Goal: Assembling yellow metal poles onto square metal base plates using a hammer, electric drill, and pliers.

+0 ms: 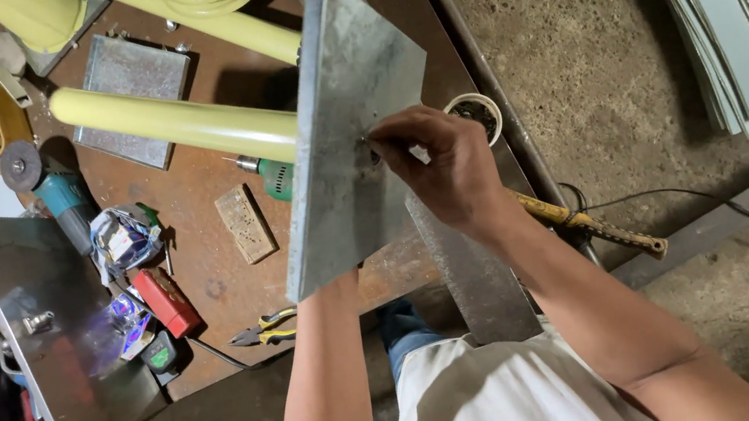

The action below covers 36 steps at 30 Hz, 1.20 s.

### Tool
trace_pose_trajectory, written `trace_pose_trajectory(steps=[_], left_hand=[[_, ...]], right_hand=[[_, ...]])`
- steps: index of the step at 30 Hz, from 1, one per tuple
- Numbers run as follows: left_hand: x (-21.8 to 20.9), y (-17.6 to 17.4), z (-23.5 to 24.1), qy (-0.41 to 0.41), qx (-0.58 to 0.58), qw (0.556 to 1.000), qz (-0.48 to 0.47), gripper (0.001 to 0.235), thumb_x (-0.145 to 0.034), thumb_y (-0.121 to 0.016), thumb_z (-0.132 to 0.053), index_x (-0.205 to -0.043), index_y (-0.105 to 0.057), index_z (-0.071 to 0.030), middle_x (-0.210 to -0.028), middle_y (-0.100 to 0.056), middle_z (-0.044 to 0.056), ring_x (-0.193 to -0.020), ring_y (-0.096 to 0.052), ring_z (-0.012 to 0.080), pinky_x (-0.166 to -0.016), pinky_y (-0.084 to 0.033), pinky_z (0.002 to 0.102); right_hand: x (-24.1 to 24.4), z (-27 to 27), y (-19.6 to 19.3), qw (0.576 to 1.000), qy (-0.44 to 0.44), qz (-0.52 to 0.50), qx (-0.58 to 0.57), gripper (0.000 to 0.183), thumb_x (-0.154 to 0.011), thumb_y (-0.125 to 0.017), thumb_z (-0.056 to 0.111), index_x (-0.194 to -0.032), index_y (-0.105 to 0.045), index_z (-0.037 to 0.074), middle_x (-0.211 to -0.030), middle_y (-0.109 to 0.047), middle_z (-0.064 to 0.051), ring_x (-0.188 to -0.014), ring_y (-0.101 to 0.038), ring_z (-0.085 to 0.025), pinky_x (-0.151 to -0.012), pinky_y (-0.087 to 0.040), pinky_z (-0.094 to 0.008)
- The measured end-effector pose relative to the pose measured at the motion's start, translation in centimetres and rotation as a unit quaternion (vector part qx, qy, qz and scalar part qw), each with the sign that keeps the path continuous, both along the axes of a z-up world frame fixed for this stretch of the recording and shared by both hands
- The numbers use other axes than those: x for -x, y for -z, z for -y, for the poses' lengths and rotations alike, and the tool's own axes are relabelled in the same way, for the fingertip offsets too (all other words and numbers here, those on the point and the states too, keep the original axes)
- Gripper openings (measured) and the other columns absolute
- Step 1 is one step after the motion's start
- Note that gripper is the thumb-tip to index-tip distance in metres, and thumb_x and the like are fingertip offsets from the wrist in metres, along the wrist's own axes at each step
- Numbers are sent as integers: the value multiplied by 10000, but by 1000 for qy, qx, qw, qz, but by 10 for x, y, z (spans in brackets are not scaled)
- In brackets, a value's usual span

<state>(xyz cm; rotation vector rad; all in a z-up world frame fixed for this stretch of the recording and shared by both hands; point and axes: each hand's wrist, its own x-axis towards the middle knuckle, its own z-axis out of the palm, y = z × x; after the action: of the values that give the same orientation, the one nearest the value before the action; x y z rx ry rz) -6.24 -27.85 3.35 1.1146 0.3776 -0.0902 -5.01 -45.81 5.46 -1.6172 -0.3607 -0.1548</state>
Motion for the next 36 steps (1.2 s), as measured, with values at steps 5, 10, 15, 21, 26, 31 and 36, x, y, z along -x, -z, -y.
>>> trace_pose_trajectory(steps=[5, 10, 15, 21, 26, 31, 36], left_hand=[[7, -8, 4, -9, 17, 1000, -12, 289, -1010, -611, -286, -1100, -719, -33, -929, -704, 35, -771, -655, 130, -642, -527, 272], [9, -10, 2, -7, 40, 999, -8, 321, -1005, -587, -321, -1008, -728, -33, -845, -719, 29, -685, -649, 116, -582, -518, 273], [8, -14, 5, -16, 3, 999, -32, 346, -1001, -595, -341, -1044, -734, -27, -856, -717, 27, -690, -651, 110, -593, -516, 267], [7, 9, -2, -3, 49, 999, 22, 331, -991, -628, -301, -1081, -718, 4, -898, -725, 55, -731, -677, 129, -650, -554, 291], [4, 31, -12, 27, 32, 998, 48, 333, -974, -675, -274, -1106, -739, 25, -875, -726, 88, -675, -641, 135, -600, -518, 290], [-1, 35, -4, 14, -71, 992, 107, 298, -948, -760, -184, -1136, -737, 46, -953, -717, 114, -787, -618, 141, -757, -498, 296], [0, 18, 15, -54, -135, 982, 121, 326, -815, -815, -114, -1070, -664, 22, -996, -736, 95, -907, -716, 174, -883, -583, 321]], right_hand=[[4, 0, -1, 998, 38, 46, 36, 196, -893, -720, -92, -1032, -782, 31, -1061, -760, -76, -930, -738, -150, -792, -644, -266], [4, 3, -14, 996, 30, 17, 78, 169, -898, -725, -72, -1023, -772, 31, -1016, -762, -78, -853, -751, -154, -673, -660, -264], [2, 3, -10, 995, 13, -9, 96, 148, -922, -719, -28, -1024, -788, 55, -1025, -773, -74, -856, -745, -152, -685, -653, -269], [1, 4, 12, 996, -4, -74, 49, 136, -951, -712, 39, -1074, -771, 45, -1047, -761, -68, -905, -737, -146, -789, -636, -293], [-3, 10, 31, 984, -36, -168, -39, 152, -950, -760, 110, -1074, -759, 23, -957, -780, -66, -875, -715, -149, -785, -603, -298], [-1, 14, 57, 973, -64, -197, -99, 207, -966, -726, 147, -1118, -738, 7, -974, -767, -80, -874, -713, -136, -793, -604, -276], [5, 31, 109, 918, -156, -183, -315, 364, -976, -661, 91, -1299, -639, -75, -1173, -714, -171, -1070, -716, -218, -981, -605, -362]])
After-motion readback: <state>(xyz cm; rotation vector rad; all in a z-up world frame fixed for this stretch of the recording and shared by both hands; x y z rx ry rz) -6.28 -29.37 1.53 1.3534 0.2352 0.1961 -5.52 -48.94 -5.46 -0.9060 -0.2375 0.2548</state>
